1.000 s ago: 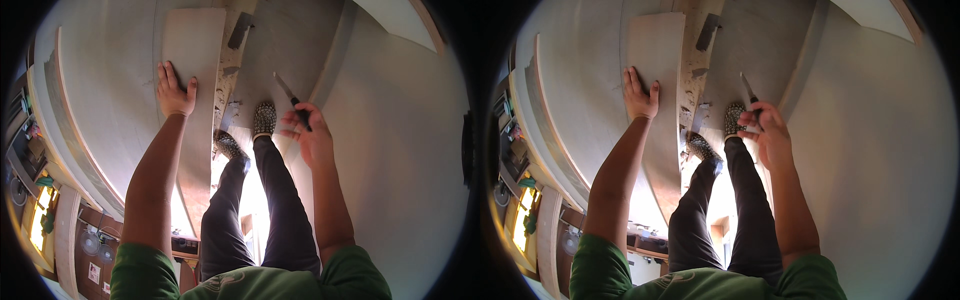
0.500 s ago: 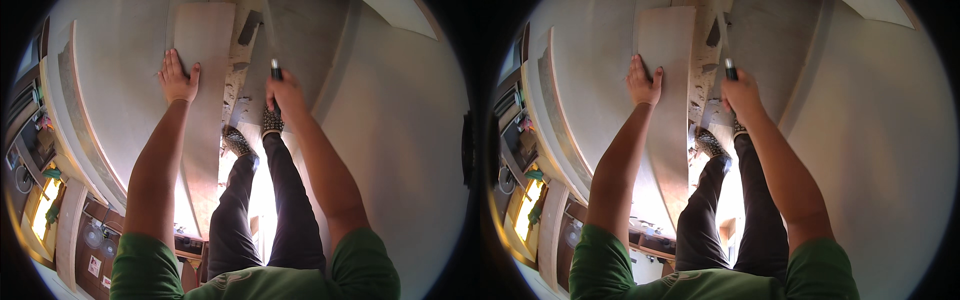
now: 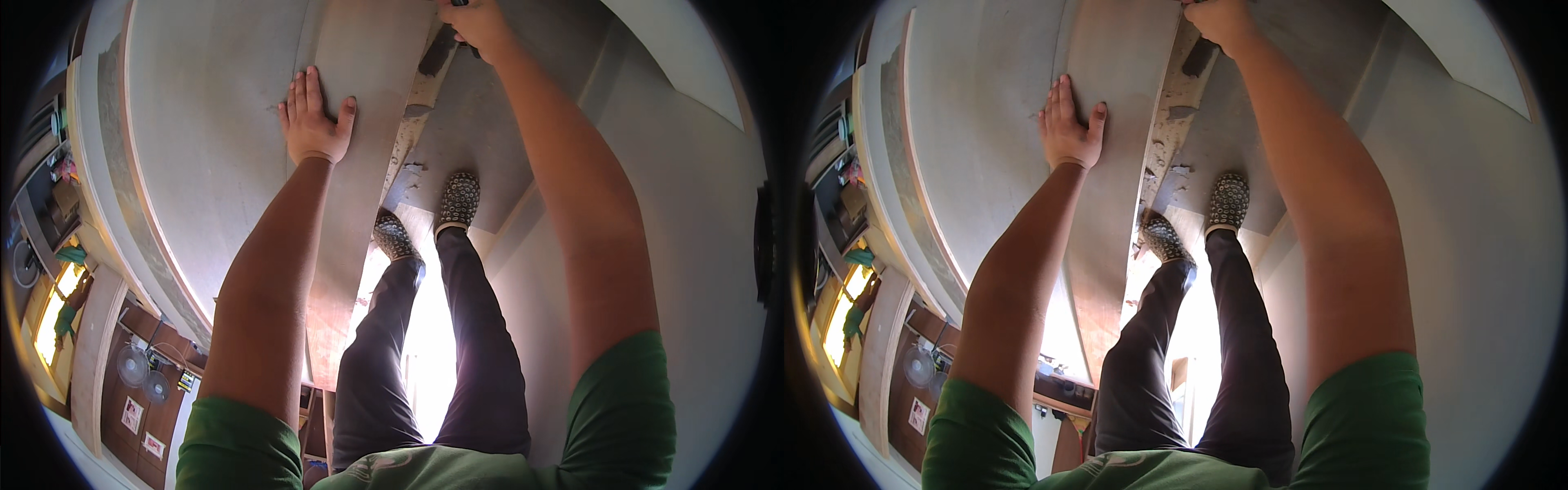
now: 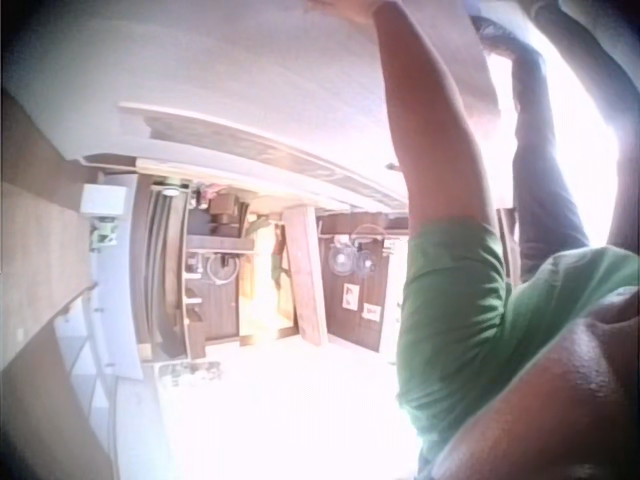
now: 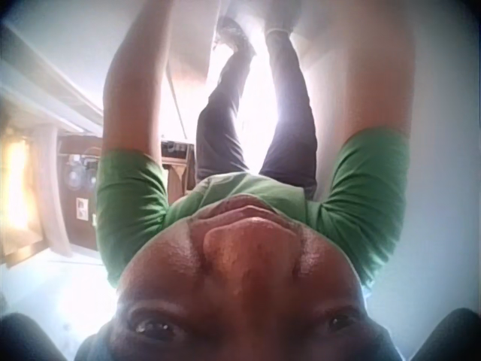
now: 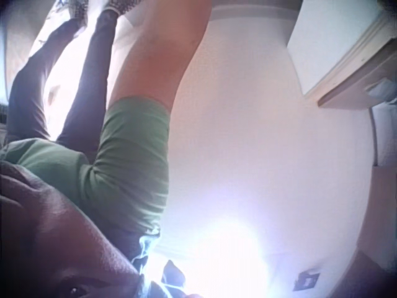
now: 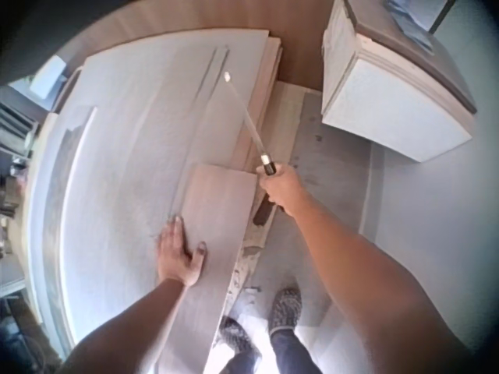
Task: The person uses a scraper to clear debris and material from the surface of a wooden board while it lies on the floor.
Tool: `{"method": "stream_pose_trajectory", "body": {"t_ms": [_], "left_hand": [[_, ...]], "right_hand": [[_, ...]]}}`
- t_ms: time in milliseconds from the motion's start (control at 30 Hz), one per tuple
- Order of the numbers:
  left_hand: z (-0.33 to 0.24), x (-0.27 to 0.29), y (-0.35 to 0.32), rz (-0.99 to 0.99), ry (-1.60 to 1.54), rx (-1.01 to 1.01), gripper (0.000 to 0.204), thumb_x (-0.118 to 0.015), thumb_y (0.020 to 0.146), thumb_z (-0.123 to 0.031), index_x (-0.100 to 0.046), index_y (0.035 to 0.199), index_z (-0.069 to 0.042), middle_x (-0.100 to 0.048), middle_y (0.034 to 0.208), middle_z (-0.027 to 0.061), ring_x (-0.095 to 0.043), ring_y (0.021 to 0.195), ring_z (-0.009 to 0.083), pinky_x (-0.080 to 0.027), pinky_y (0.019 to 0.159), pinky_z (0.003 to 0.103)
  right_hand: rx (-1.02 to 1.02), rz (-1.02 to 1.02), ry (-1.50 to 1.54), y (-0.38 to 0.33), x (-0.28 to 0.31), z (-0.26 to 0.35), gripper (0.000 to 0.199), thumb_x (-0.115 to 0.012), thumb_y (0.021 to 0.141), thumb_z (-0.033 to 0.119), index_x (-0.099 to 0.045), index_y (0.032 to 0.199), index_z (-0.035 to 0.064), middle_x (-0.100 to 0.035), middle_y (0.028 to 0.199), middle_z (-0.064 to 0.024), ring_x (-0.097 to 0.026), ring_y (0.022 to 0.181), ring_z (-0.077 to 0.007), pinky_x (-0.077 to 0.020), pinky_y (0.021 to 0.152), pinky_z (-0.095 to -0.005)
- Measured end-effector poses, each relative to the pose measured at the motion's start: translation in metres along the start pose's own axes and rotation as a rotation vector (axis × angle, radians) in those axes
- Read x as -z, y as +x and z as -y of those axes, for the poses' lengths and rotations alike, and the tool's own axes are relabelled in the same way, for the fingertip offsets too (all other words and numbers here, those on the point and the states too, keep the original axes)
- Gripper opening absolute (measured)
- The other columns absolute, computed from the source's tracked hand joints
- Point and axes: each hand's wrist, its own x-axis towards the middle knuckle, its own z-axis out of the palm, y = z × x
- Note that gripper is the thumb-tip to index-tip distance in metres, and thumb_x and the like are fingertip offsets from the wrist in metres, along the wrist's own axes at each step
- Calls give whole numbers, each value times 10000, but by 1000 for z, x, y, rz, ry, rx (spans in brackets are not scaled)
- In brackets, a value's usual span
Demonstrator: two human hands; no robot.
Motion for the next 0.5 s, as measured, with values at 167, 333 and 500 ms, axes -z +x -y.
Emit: {"method": "stream_pose_trajectory", "body": {"t_ms": [167,333,500], "left_hand": [[-2,2,0,16,-15,4,828,-511,892,-584,-252,1543,-141,-366,1540,137,-313,1440,315,-213,1176,502],[1,2,1,24,-14,-6,838,-514,894,-574,-238,1545,-124,-361,1542,138,-306,1442,325,-205,1179,503],[1,1,2,48,-20,-8,850,-491,897,-592,-223,1548,-115,-345,1549,146,-289,1450,327,-191,1184,498]], "right_hand": [[56,114,-107,13,14,-10,152,-655,876,86,-667,1025,58,-593,696,-9,-519,532,-116,-438,481,-289],[-16,125,180,19,19,-11,190,-652,870,62,-639,1056,30,-589,745,-18,-534,594,-119,-464,524,-280],[-11,272,230,24,24,-6,166,-657,848,55,-643,1012,37,-579,739,-7,-529,596,-110,-459,529,-273]]}}
